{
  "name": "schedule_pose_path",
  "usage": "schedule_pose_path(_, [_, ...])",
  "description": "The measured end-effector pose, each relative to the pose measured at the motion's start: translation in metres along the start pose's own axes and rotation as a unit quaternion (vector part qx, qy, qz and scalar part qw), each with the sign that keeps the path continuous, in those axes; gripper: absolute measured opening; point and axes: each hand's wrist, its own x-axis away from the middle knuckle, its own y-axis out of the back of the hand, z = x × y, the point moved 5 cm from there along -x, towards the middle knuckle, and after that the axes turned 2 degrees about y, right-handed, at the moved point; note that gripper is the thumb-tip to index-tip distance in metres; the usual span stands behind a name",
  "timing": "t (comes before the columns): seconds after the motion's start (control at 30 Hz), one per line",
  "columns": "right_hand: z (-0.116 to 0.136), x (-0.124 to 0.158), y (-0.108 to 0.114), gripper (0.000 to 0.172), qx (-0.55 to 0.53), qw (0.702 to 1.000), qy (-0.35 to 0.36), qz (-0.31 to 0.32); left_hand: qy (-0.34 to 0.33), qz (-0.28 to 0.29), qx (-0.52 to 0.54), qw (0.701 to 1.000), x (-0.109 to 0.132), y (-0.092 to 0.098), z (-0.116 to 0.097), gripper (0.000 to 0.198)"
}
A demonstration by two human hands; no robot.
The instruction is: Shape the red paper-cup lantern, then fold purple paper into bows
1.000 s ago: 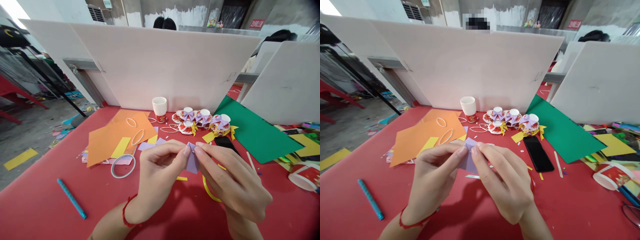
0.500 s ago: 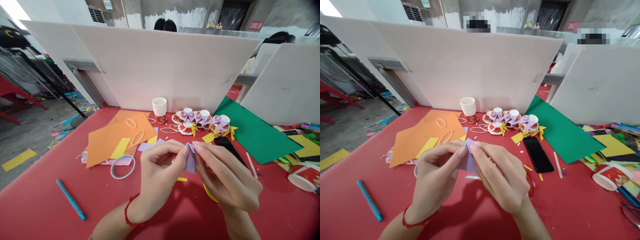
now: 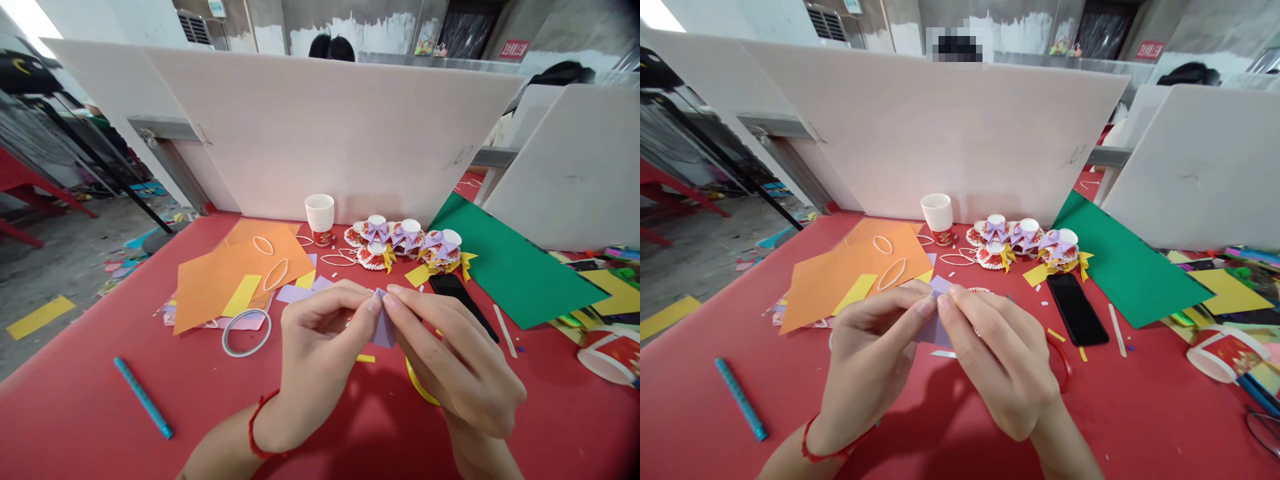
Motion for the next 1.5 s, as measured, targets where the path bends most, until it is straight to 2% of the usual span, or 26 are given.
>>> schedule_pose_path(0.33, [-0.006,-0.005,-0.004,0.027,-0.01,1.0,0.007,0.001,0.027,0.011,0.022,0.999,-0.003,0.001,0.005,0.017])
schedule_pose_path(0.47, [-0.009,-0.009,-0.008,0.027,-0.025,0.999,-0.005,0.028,0.055,0.013,0.034,0.998,-0.009,0.003,0.006,0.016])
schedule_pose_path(0.57, [-0.011,-0.011,-0.009,0.03,-0.052,0.998,-0.033,0.032,0.054,0.031,0.033,0.998,-0.012,0.004,0.005,0.014])
schedule_pose_path(0.67, [-0.014,-0.013,-0.007,0.033,-0.13,0.987,-0.096,-0.001,0.031,0.032,0.02,0.999,-0.012,0.005,0.002,0.013])
schedule_pose_path(0.8, [-0.025,-0.013,-0.004,0.03,-0.217,0.945,-0.241,-0.05,0.003,0.024,-0.032,0.999,-0.012,0.003,0.001,0.014])
schedule_pose_path(0.9, [-0.037,-0.008,-0.006,0.021,-0.295,0.889,-0.349,-0.039,-0.018,0.024,-0.072,0.997,-0.012,-0.001,0.0,0.013])
schedule_pose_path(1.0, [-0.046,-0.002,-0.009,0.014,-0.382,0.827,-0.412,-0.007,-0.035,0.028,-0.093,0.995,-0.012,-0.004,-0.002,0.013])
schedule_pose_path(1.1, [-0.05,0.002,-0.009,0.012,-0.411,0.796,-0.444,0.003,-0.049,0.034,-0.121,0.991,-0.012,-0.006,-0.005,0.013])
schedule_pose_path(1.17, [-0.051,0.003,-0.008,0.011,-0.406,0.797,-0.447,0.009,-0.056,0.035,-0.142,0.988,-0.011,-0.007,-0.007,0.013])
schedule_pose_path(1.3, [-0.048,0.001,-0.007,0.012,-0.371,0.826,-0.424,0.012,-0.074,0.036,-0.165,0.983,-0.009,-0.007,-0.008,0.014])
schedule_pose_path(1.4, [-0.045,0.0,-0.006,0.014,-0.35,0.841,-0.412,-0.008,-0.082,0.035,-0.166,0.982,-0.009,-0.005,-0.007,0.011])
schedule_pose_path(1.5, [-0.044,0.0,-0.006,0.014,-0.348,0.843,-0.409,-0.027,-0.066,0.047,-0.151,0.985,-0.011,-0.005,-0.006,0.01])
